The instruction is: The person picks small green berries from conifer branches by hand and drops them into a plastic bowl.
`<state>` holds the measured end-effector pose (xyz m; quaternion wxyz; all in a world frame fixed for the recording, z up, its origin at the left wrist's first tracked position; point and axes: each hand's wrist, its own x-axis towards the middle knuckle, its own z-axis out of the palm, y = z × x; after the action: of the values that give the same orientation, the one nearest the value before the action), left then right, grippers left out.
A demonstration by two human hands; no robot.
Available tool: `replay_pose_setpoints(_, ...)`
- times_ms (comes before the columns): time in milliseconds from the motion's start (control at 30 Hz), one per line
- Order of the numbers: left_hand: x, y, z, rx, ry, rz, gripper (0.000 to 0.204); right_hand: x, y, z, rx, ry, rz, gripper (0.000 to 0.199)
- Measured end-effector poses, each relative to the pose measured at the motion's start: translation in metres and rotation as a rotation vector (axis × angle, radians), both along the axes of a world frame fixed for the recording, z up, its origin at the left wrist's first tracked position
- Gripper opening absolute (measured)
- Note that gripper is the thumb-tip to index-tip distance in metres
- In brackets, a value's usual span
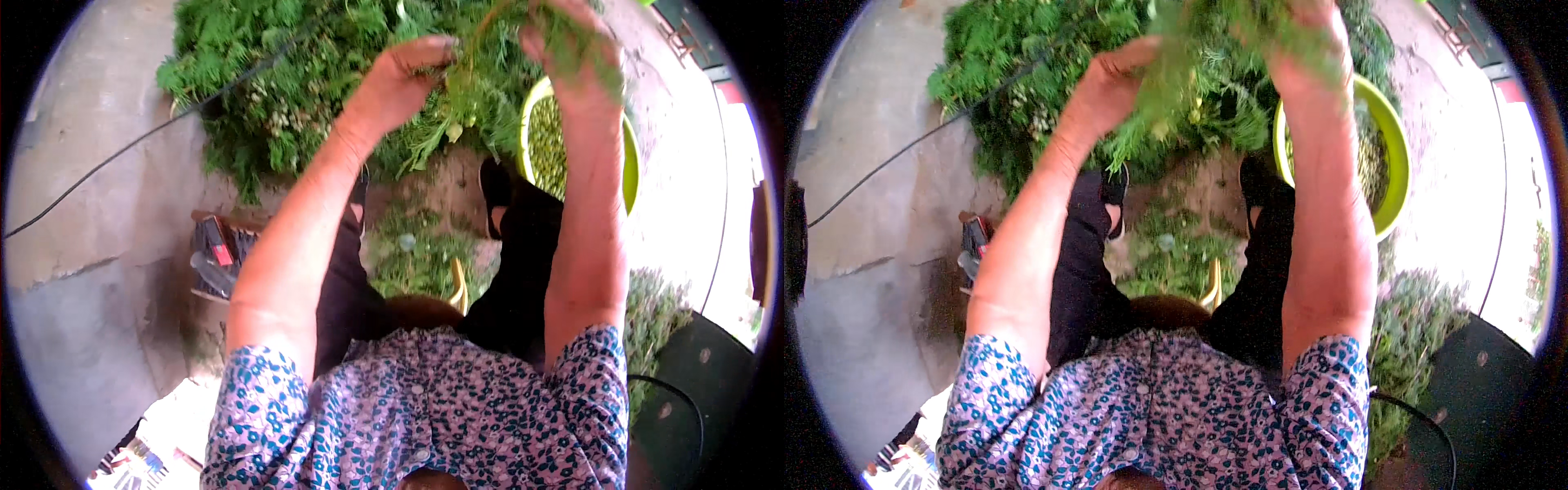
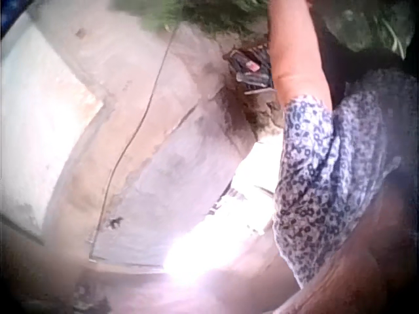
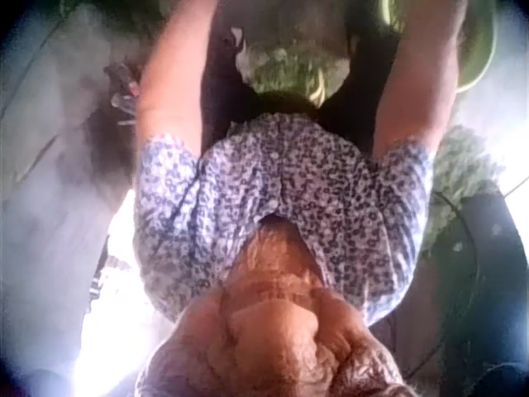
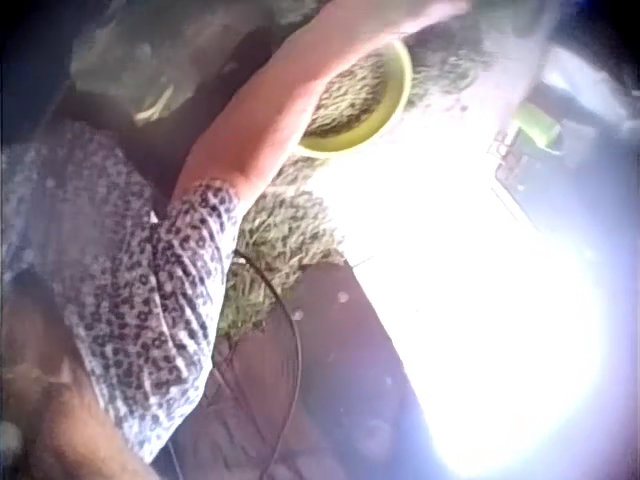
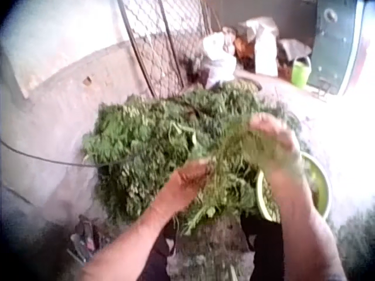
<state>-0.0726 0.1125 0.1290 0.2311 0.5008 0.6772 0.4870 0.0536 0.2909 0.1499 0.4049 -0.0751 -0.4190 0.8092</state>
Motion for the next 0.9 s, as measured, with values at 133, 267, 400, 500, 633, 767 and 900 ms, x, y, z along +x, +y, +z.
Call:
replay_pose_setpoints(133,0.000,-0.009,-0.014,0.104,-0.036,-0.084,0.018,-0.011,-0.006,0.002,0.120,0.064,0.280,0.037)
replay_pose_setpoints(267,0.003,0.002,0.008,-0.087,-0.163,-0.086,0.027,-0.021,-0.004,0.001,0.121,0.003,0.004,0.028)
replay_pose_setpoints(400,0.001,0.000,0.010,-0.044,-0.260,-0.116,0.020,-0.010,0.024,-0.022,1.500,-0.507,-0.638,0.027)
replay_pose_setpoints(500,-0.016,-0.008,0.002,0.162,-0.550,0.002,0.019,-0.009,0.035,-0.060,0.779,-0.387,-0.226,0.025)
replay_pose_setpoints(633,-0.029,-0.035,0.008,0.295,-0.782,0.174,0.021,-0.039,0.017,-0.061,0.143,-0.366,0.062,0.020)
replay_pose_setpoints(767,-0.027,-0.037,-0.003,0.200,-0.867,0.344,0.026,-0.035,-0.040,-0.027,0.298,-0.651,-0.108,0.047)
replay_pose_setpoints(900,-0.020,-0.034,0.022,0.314,-1.062,0.234,0.022,-0.036,-0.056,0.006,0.296,-0.588,-0.326,0.035)
